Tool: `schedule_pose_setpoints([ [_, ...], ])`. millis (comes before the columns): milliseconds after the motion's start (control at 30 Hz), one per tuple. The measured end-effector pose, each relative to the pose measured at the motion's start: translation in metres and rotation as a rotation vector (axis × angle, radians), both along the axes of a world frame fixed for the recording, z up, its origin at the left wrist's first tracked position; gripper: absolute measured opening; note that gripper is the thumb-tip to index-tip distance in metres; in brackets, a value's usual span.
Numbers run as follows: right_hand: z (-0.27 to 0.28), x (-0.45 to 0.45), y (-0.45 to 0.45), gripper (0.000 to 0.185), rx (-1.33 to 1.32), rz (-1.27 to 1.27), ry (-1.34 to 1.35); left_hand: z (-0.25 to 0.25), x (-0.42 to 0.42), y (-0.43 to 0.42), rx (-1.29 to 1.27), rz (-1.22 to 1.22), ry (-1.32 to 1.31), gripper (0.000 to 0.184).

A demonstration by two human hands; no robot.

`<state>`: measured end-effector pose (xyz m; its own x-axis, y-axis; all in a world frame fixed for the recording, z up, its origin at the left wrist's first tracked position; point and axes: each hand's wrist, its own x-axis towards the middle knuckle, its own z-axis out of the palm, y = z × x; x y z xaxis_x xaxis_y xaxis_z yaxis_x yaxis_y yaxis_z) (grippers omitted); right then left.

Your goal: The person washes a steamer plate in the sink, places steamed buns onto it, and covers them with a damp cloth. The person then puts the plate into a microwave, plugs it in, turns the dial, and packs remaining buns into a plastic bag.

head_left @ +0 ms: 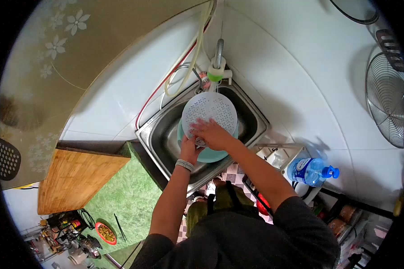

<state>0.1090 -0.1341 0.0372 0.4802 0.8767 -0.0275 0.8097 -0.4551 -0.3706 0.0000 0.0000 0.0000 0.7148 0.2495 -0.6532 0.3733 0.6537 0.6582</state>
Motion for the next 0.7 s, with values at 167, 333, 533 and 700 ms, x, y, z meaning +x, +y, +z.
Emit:
schedule_pose_setpoints([
  [167, 0.015, 0.022, -0.045, 0.057, -0.234, -0.096, 0.289, -0.013, -0.015, -0.021, -0.05, 0.039, 0.015, 0.034],
  [333, -0.015, -0.011, 0.019, 0.064, -0.043, -0.282, -0.118, 0.002, -0.003, -0.01, 0.1, 0.123, 0.108, 0.035],
  [533, -0.002, 0.004, -0.036, 0.061, -0.07, 0.177, 0.193, -0.012, -0.005, 0.0, 0.0, 0.136, -0.084, 0.049],
  [700, -0.022, 0.015, -0.021, 0.065, 0.026, -0.401, -0.069, 0.006, -0.001, -0.021, 0.037, 0.122, -0.094, 0.056],
])
